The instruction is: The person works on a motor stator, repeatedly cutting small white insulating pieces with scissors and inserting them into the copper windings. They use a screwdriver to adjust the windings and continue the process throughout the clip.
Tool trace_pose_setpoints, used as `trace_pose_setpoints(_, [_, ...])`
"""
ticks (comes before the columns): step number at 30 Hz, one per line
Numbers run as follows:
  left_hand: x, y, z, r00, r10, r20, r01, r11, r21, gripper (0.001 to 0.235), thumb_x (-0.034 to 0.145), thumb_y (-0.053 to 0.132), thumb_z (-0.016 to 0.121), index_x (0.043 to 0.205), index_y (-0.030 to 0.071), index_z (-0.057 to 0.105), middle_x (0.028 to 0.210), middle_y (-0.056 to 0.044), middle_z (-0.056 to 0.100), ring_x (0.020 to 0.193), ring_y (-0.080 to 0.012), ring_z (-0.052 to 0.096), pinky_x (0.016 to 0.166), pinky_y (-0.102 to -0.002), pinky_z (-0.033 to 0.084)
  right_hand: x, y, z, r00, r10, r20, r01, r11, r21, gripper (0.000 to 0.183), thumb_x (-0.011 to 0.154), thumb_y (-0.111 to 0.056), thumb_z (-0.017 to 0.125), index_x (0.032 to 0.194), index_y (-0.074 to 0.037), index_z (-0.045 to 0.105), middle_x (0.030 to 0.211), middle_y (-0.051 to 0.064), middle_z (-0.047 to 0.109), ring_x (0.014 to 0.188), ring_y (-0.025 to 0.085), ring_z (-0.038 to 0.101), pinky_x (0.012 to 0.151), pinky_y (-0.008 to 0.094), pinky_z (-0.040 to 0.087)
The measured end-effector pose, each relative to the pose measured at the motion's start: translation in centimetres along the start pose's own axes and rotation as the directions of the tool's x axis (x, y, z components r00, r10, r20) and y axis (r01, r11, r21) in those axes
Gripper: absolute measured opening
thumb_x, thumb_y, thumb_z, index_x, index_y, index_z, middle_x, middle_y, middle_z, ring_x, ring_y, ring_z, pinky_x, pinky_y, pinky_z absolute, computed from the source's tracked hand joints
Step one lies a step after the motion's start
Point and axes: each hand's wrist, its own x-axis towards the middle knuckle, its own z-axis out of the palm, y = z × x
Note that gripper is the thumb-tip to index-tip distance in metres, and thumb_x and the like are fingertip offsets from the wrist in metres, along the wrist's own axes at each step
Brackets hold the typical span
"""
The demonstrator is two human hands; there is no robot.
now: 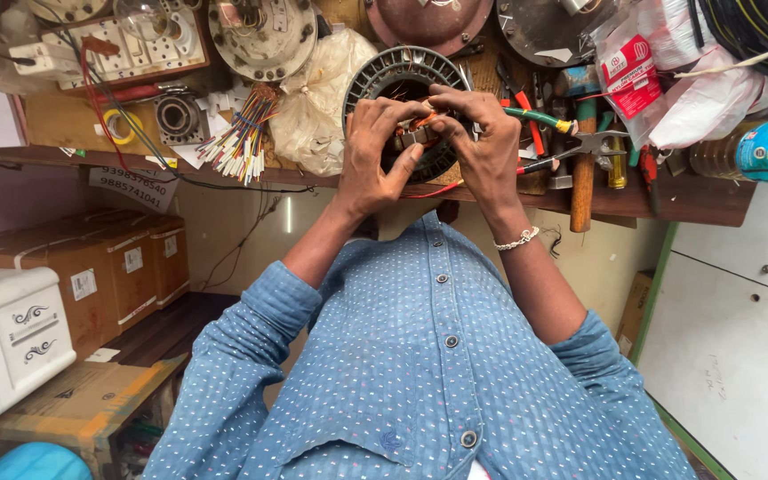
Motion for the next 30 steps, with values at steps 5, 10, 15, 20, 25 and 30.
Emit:
trace_pose_setpoints(5, [-0.3, 0.1, 0.6, 0.995, 0.085, -0.05, -0.083, 0.996, 0.038, 0.044, 0.089, 0.011, 0.072, 0.132, 0.011, 0.062, 0.129, -0.009, 0.061, 0.124, -0.0299, 0.053, 0.111, -0.044, 0.041, -0.3, -0.1, -0.1, 1.0, -0.021, -0.008, 0.02, 0.999, -0.042, 0.03, 0.095, -0.024, 0.078, 0.117, -0.004, 0.076, 0.125, 0.011, 0.075, 0.119, 0.023, 0.069, 0.104, 0.035, 0.056])
trace_pose_setpoints(10, [-0.4, -0.4, 0.9, 0.998, 0.06, -0.033, -0.057, 0.995, 0.082, 0.045, 0.092, 0.015, 0.075, 0.135, 0.013, 0.062, 0.13, -0.008, 0.062, 0.125, -0.0294, 0.055, 0.112, -0.043, 0.041, -0.3, 0.1, 0.2, 0.999, -0.004, -0.032, 0.004, 1.0, -0.019, 0.029, 0.095, -0.025, 0.079, 0.116, -0.004, 0.077, 0.124, 0.011, 0.075, 0.117, 0.022, 0.07, 0.103, 0.035, 0.056])
trace_pose_setpoints(15, [-0.2, -1.7, -0.7, 0.996, 0.026, 0.091, -0.007, 0.979, -0.203, 0.076, 0.088, 0.026, 0.083, 0.15, 0.008, 0.044, 0.129, -0.005, 0.064, 0.123, -0.0259, 0.054, 0.112, -0.045, 0.039, 0.1, 0.3, 0.4, 0.999, -0.022, -0.036, 0.021, 1.0, -0.012, 0.031, 0.095, -0.028, 0.079, 0.116, -0.004, 0.077, 0.123, 0.011, 0.076, 0.116, 0.022, 0.071, 0.102, 0.035, 0.057])
trace_pose_setpoints(20, [-1.0, -1.9, 1.0, 0.986, 0.122, -0.116, -0.132, 0.987, -0.086, 0.067, 0.096, 0.02, 0.078, 0.154, 0.012, 0.044, 0.136, -0.007, 0.062, 0.126, -0.0247, 0.058, 0.112, -0.042, 0.046, -0.1, 0.1, 0.4, 0.999, -0.042, -0.03, 0.042, 0.999, -0.019, 0.032, 0.097, -0.03, 0.078, 0.116, -0.004, 0.076, 0.123, 0.012, 0.075, 0.117, 0.023, 0.071, 0.103, 0.036, 0.056])
trace_pose_setpoints(25, [-1.7, -1.9, 2.5, 0.958, 0.191, -0.213, -0.167, 0.978, 0.127, 0.047, 0.098, 0.021, 0.073, 0.142, 0.01, 0.058, 0.13, -0.009, 0.066, 0.117, -0.0285, 0.062, 0.105, -0.042, 0.047, -0.5, 0.2, 0.2, 0.998, -0.043, -0.039, 0.042, 0.999, -0.023, 0.031, 0.096, -0.028, 0.078, 0.115, -0.004, 0.076, 0.123, 0.012, 0.075, 0.117, 0.024, 0.07, 0.102, 0.035, 0.057])
trace_pose_setpoints(30, [-1.3, -2.0, 2.9, 0.921, 0.305, -0.242, -0.234, 0.931, 0.281, 0.037, 0.102, 0.027, 0.065, 0.134, 0.009, 0.063, 0.124, -0.007, 0.067, 0.112, -0.0278, 0.064, 0.102, -0.044, 0.047, -0.6, 0.2, 0.3, 0.999, -0.039, -0.037, 0.039, 0.999, -0.011, 0.031, 0.096, -0.028, 0.077, 0.117, -0.005, 0.076, 0.125, 0.012, 0.074, 0.118, 0.022, 0.07, 0.103, 0.034, 0.059])
